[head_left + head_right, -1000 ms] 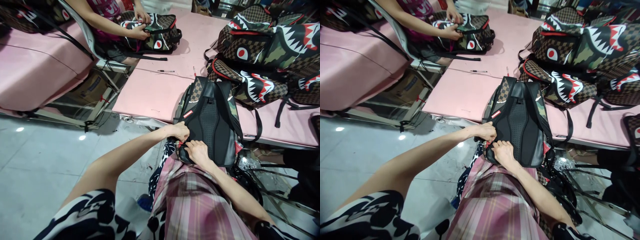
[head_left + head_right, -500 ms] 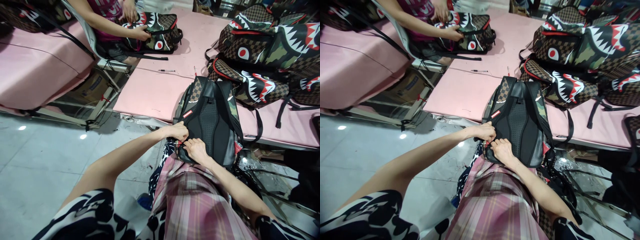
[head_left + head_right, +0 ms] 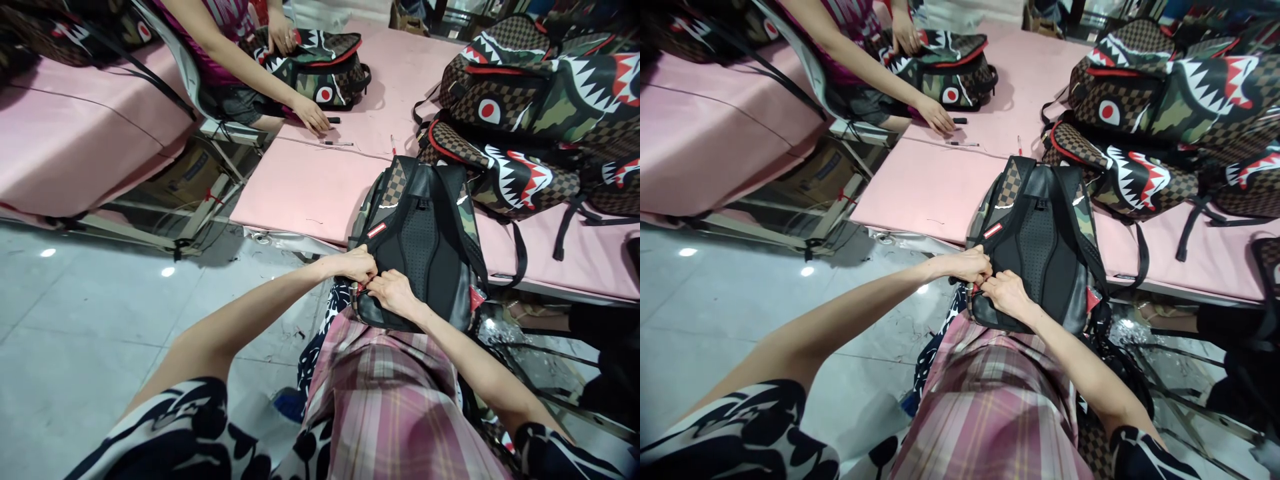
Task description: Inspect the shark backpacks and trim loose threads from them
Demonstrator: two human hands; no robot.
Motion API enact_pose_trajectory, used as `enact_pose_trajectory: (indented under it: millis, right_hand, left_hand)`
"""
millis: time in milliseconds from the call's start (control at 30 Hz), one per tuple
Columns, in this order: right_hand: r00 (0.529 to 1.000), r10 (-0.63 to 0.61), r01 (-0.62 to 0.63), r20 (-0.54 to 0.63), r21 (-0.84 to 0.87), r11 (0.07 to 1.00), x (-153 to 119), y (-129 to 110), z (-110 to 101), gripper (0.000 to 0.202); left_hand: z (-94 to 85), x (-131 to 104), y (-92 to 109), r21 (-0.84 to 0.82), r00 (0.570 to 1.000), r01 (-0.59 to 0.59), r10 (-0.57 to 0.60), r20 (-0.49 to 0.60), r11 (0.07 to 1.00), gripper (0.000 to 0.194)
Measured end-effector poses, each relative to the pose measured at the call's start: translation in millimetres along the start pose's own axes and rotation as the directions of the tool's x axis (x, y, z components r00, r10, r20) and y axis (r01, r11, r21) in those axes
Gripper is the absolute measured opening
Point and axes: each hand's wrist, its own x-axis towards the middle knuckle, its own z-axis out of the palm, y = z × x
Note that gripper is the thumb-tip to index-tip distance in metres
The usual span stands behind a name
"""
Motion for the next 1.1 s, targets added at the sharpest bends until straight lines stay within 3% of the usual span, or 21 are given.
enact_pose_trajectory:
  millis: [200,533,600,733,800,867,933,1100]
  right_hand:
    - [0.996,0.087,-0.087,0.031,-0.005,0.996,1,-9,0,0.018]
    - [1.0,-0.014,0.013,0.005,0.109,0.994,2,9,5,0.022]
    - [0.998,-0.061,0.058,0.006,0.208,0.976,1,5,6,0.022]
    - [0.953,-0.303,0.27,0.002,0.447,0.853,-7,-13,6,0.023]
    - [0.976,-0.217,0.202,-0.024,0.476,0.856,-14,-18,4,0.023]
    - [0.999,0.015,0.008,-0.051,0.428,0.904,-22,-17,1,0.023]
    - [0.985,0.165,-0.142,-0.052,0.309,0.941,-27,-13,-2,0.024]
    - [0.97,0.245,-0.245,0.005,0.012,0.97,-25,-17,-5,0.022]
  left_hand:
    - [7.8,1,-5,-0.013,0.999,-0.014,0.014,-0.034,1.0,0.013]
    - [11.5,2,-7,-0.075,0.999,-0.025,0.023,-0.027,0.997,0.013]
    - [12.5,1,-7,-0.097,0.999,-0.026,0.024,-0.027,0.995,0.012]
    - [12.8,-3,-6,-0.142,1.0,0.001,-0.005,-0.022,0.99,0.012]
    - [12.6,-6,-5,-0.164,0.999,0.017,-0.023,-0.035,0.986,0.012]
    - [12.8,-9,-4,-0.187,0.998,0.019,-0.031,-0.061,0.982,0.012]
    - [13.4,-10,-3,-0.196,0.997,0.022,-0.037,-0.074,0.98,0.012]
    - [15.3,-7,-3,-0.185,0.997,0.042,-0.054,-0.061,0.982,0.011]
